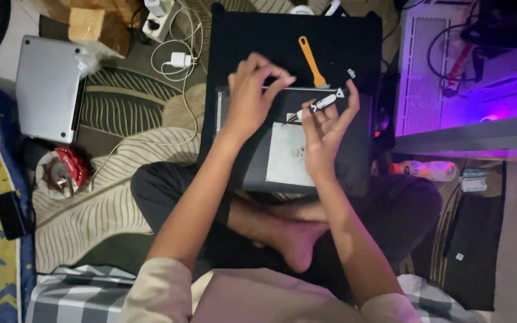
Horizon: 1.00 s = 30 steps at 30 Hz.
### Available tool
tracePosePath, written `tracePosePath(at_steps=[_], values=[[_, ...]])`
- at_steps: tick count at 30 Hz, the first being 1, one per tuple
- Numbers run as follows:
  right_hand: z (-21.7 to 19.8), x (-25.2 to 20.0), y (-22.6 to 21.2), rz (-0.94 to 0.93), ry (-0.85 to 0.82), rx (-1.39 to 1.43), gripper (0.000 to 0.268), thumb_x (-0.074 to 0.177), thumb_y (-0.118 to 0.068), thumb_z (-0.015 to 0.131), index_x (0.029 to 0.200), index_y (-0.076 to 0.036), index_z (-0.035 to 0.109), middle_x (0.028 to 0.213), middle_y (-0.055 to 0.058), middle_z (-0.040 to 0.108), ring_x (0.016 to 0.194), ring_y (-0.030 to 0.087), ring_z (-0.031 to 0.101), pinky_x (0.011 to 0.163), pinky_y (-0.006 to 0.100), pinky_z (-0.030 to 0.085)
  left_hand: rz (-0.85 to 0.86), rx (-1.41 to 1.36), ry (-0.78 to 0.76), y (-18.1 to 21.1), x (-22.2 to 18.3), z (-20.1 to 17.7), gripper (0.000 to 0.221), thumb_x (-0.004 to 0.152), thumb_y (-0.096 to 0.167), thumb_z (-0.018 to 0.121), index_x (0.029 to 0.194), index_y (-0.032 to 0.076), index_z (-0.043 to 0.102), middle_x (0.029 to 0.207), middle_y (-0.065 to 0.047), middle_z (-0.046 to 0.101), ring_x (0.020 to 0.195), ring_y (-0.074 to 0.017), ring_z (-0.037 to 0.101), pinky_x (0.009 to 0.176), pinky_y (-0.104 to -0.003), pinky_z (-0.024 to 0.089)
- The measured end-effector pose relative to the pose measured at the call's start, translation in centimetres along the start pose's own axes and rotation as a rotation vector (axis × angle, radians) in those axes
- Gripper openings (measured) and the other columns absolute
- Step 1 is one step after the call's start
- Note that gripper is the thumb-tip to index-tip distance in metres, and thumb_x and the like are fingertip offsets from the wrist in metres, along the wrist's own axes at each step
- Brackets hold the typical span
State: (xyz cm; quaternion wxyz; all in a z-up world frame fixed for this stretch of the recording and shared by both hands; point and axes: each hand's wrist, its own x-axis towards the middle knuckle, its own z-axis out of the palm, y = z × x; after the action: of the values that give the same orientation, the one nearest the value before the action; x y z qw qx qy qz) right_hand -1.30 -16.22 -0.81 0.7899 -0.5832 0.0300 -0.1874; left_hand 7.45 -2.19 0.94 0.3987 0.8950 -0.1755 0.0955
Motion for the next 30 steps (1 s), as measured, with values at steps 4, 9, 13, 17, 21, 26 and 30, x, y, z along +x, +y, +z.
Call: tracePosePath(at_steps=[4, 9, 13, 17, 21, 26, 30], values=[[0.1, -0.2, 0.1, -0.058, 0.059, -0.006, 0.071, 0.103, -0.006, 0.064, 0.157, -0.023, 0.022, 0.125, 0.02, 0.059, 0.1, 0.02, 0.062, 0.098, 0.031, 0.05, 0.086, 0.0, -0.089, -1.3, 5.2, 5.9, 0.012, 0.092, 0.038, 0.074, 0.096, 0.027, 0.077, 0.099, 0.002, 0.056, 0.098, -0.0257, 0.057, 0.077, -0.043, 0.039], [0.1, -0.3, 0.2, -0.088, 0.111, -0.025, 0.073, 0.102, -0.008, 0.063, 0.158, -0.02, 0.019, 0.132, 0.023, 0.058, 0.104, 0.023, 0.063, 0.103, 0.035, 0.051, 0.181, 0.138, -0.286, -2.7, 9.1, 12.6, 0.009, 0.09, 0.025, 0.072, 0.085, 0.028, 0.079, 0.094, 0.0, 0.055, 0.092, -0.0293, 0.055, 0.075, -0.049, 0.039], [0.1, -0.3, -0.3, -0.064, 0.106, -0.082, 0.072, 0.103, -0.012, 0.063, 0.158, -0.019, 0.018, 0.118, 0.021, 0.061, 0.101, 0.023, 0.065, 0.102, 0.036, 0.051, 0.202, 0.142, -0.304, -2.5, 9.3, 12.5, 0.024, 0.096, 0.012, 0.059, 0.077, 0.024, 0.068, 0.097, -0.003, 0.052, 0.092, -0.0297, 0.052, 0.073, -0.048, 0.035], [0.0, -0.4, -0.4, -0.038, 0.082, -0.132, 0.071, 0.103, -0.012, 0.062, 0.158, -0.02, 0.019, 0.113, 0.019, 0.062, 0.1, 0.025, 0.067, 0.101, 0.038, 0.053, 0.205, 0.148, -0.262, -2.8, 9.0, 11.8, 0.014, 0.096, 0.02, 0.065, 0.096, 0.023, 0.079, 0.099, -0.003, 0.055, 0.094, -0.0287, 0.053, 0.077, -0.047, 0.038], [-0.1, -0.4, -0.3, -0.063, 0.061, -0.168, 0.068, 0.104, -0.013, 0.062, 0.157, -0.021, 0.02, 0.117, 0.02, 0.062, 0.1, 0.027, 0.067, 0.1, 0.039, 0.054, 0.219, 0.05, -0.155, -2.6, 8.7, 10.1, 0.006, 0.096, 0.023, 0.069, 0.093, 0.025, 0.074, 0.095, 0.0, 0.054, 0.09, -0.0255, 0.054, 0.077, -0.043, 0.035], [-0.3, 0.0, 0.0, -0.07, 0.082, -0.086, 0.07, 0.104, -0.014, 0.065, 0.157, -0.021, 0.021, 0.133, 0.024, 0.059, 0.102, 0.026, 0.066, 0.101, 0.039, 0.054, 0.188, -0.194, -0.003, 0.5, 4.8, 4.6, 0.011, 0.102, 0.02, 0.064, 0.105, 0.012, 0.071, 0.094, -0.004, 0.055, 0.089, -0.0229, 0.056, 0.079, -0.037, 0.043], [-0.8, 0.4, 0.9, -0.032, 0.115, -0.023, 0.08, 0.102, -0.004, 0.063, 0.163, -0.023, 0.015, 0.11, 0.013, 0.063, 0.105, 0.019, 0.069, 0.097, 0.031, 0.052, 0.045, -0.307, 0.089, 2.0, -1.4, 0.6, 0.014, 0.1, 0.006, 0.066, 0.114, 0.008, 0.068, 0.104, -0.014, 0.064, 0.105, -0.0388, 0.066, 0.096, -0.05, 0.051]])
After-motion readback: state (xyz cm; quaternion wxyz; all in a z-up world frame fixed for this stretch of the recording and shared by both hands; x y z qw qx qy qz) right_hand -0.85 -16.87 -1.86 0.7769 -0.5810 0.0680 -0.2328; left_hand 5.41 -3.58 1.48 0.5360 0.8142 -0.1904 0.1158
